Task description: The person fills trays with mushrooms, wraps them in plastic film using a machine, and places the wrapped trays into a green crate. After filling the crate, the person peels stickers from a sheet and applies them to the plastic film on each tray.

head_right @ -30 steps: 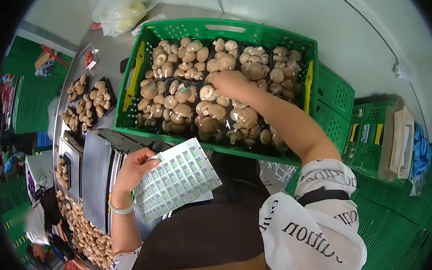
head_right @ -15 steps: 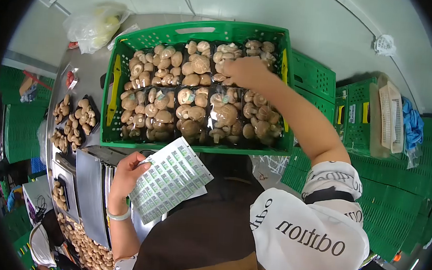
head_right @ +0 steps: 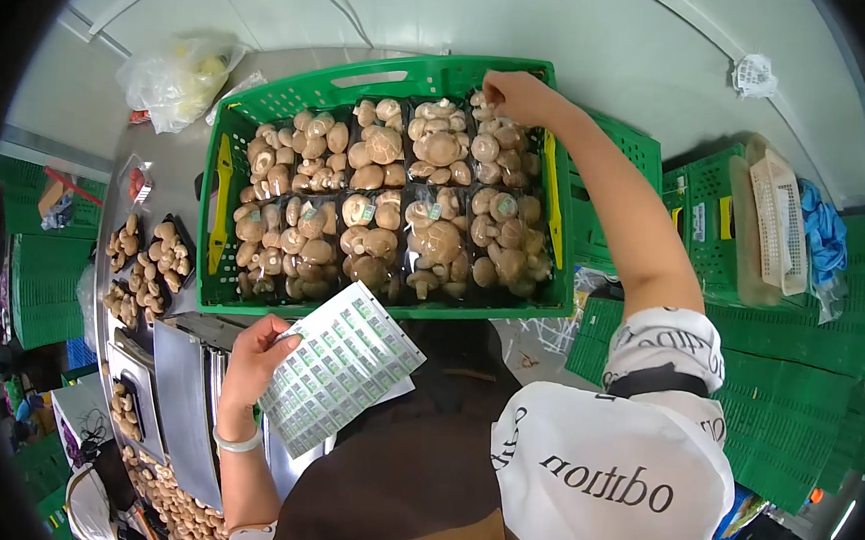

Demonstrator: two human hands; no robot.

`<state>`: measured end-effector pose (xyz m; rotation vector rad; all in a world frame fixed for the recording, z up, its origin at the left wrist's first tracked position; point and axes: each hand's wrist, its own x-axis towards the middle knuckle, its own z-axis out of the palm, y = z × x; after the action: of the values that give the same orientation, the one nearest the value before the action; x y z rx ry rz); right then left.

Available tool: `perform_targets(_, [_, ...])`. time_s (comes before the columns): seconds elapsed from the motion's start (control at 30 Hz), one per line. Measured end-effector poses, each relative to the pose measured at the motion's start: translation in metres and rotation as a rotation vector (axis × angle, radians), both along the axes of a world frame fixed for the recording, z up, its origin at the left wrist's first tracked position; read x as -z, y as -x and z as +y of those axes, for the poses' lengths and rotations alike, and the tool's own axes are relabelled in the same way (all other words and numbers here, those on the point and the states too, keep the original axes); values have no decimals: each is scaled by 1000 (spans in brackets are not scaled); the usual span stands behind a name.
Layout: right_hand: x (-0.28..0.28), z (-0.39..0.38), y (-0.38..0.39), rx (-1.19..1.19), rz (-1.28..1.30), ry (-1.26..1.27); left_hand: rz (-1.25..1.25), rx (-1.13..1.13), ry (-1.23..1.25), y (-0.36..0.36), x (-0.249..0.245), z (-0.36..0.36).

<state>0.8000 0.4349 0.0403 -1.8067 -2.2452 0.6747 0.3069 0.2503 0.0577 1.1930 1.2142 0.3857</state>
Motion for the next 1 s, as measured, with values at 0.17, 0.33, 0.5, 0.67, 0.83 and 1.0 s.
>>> perform_targets(0.17, [51,34,10,-64,-539,-345,25,5,-86,-18,-9,13])
perform_targets(0.33, [-41,-26,136,-95,180,132,170,37,-260,-39,-18,28])
perform_targets(0.5, [-44,-107,210,-633,68,135,208,103,-421,-64,-30,39])
perform_targets(0.67, [-46,-117,191,-552,115,241,291,93,-763,-45,-27,36])
perform_targets(0.83, [-46,-126,183,-550,115,285,329,124,-682,-40,-26,24])
perform_targets(1.0, [-47,-127,171,-645,151,416,241,272,-550,-38,-34,18])
